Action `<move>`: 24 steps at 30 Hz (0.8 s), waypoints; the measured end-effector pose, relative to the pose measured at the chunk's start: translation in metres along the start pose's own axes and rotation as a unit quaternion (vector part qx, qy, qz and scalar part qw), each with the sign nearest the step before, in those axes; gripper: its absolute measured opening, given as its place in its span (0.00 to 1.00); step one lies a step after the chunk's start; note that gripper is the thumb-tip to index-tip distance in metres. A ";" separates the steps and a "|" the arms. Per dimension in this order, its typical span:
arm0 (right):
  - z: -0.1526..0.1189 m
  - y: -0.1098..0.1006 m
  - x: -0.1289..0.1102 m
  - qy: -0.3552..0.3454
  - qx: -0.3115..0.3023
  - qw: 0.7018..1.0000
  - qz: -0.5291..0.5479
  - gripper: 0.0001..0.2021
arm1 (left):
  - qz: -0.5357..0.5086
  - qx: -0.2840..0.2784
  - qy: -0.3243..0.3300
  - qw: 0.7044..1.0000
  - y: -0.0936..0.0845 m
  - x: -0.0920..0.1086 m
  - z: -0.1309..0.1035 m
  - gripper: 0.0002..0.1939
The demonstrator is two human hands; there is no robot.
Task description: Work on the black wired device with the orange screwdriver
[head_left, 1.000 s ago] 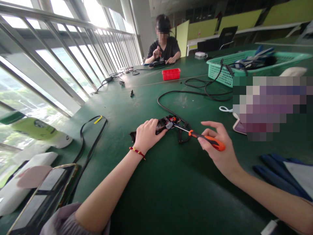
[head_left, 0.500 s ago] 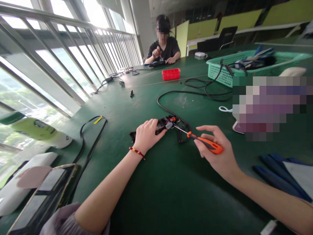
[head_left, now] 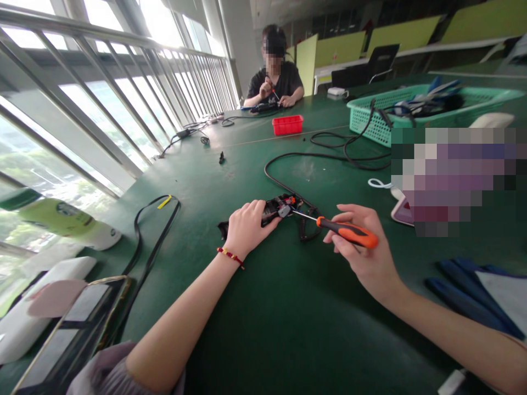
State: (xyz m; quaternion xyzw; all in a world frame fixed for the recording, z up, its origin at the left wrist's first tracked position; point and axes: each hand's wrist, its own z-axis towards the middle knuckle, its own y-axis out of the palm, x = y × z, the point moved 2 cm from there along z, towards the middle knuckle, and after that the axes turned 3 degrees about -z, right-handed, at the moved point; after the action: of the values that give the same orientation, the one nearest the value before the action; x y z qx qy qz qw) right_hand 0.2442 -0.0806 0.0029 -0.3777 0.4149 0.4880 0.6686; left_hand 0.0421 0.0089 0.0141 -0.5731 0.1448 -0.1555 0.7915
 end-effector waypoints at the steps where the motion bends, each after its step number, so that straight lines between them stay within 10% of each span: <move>1: 0.001 0.000 0.000 0.012 -0.002 1.000 -0.001 0.18 | -0.001 0.000 0.000 1.000 0.000 0.000 0.000 0.19; 12: 0.000 0.000 0.000 -0.003 0.002 1.000 0.010 0.24 | -0.003 -0.001 -0.002 1.000 -0.001 0.000 0.000 0.19; 24: -0.007 0.004 -0.004 -0.009 -0.158 0.974 -0.160 0.11 | -0.015 -0.009 0.001 1.000 -0.004 0.001 -0.001 0.17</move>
State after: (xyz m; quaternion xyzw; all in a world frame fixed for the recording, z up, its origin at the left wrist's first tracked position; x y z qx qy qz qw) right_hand 0.2387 -0.0874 0.0037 -0.5353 0.2609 0.4378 0.6736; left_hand 0.0426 0.0066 0.0179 -0.5823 0.1380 -0.1665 0.7837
